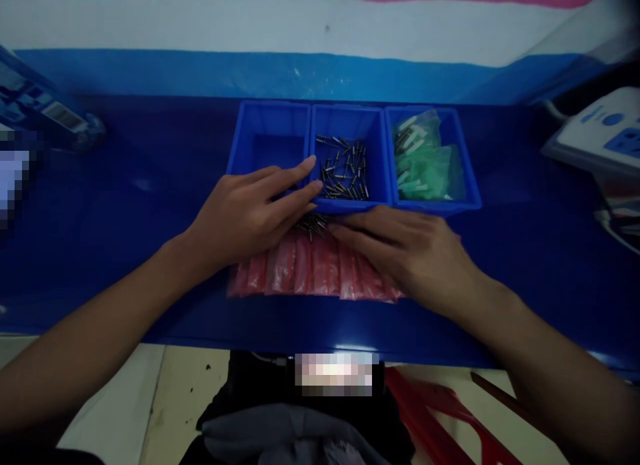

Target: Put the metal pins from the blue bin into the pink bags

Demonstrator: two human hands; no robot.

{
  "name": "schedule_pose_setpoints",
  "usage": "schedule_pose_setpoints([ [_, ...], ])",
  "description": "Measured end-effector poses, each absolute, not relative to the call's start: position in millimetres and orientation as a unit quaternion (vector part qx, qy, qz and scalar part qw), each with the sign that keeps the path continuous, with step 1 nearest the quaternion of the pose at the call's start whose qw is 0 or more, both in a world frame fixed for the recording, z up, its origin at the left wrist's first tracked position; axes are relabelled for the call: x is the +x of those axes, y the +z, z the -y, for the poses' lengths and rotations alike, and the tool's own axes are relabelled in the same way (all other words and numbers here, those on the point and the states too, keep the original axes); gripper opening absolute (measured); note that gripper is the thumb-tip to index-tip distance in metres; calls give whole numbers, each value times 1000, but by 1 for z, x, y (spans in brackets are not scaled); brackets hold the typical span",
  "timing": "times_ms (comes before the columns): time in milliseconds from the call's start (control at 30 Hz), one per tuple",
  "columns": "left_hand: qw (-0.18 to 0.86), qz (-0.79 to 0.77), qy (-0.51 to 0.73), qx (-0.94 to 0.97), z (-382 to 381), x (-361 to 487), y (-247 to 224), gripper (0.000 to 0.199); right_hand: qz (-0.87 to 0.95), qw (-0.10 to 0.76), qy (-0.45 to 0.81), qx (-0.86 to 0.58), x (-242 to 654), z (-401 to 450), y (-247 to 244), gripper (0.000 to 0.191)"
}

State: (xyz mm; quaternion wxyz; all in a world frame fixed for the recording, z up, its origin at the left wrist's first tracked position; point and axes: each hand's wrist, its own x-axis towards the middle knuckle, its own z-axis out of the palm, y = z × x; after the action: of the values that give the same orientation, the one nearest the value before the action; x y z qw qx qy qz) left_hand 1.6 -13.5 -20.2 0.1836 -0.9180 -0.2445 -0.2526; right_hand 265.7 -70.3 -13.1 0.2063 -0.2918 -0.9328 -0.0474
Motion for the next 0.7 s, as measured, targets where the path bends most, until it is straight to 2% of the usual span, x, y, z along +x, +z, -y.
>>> schedule_pose_setpoints([
  [67, 188, 245, -253, -917, 13, 2, -20, 32, 944, 156, -55, -287, 264, 70, -14, 30],
  [200, 169, 238, -273, -917, 13, 4, -20, 33, 943, 150, -54, -292, 263, 71, -11, 28],
  [400, 116, 267, -283, -914, 15, 5, -17, 40, 923, 236, -147, -265, 269, 78, -1, 21],
  [467, 120, 270, -276, -914, 15, 5, -16, 37, 921, 210, -156, -288, 270, 81, 0, 25],
  [600, 136, 263, -269, -916, 15, 6, -16, 31, 934, 94, -123, -321, 268, 81, -2, 26],
  [700, 141, 257, -273, -916, 15, 7, -16, 28, 938, 103, -113, -310, 267, 78, -4, 24],
])
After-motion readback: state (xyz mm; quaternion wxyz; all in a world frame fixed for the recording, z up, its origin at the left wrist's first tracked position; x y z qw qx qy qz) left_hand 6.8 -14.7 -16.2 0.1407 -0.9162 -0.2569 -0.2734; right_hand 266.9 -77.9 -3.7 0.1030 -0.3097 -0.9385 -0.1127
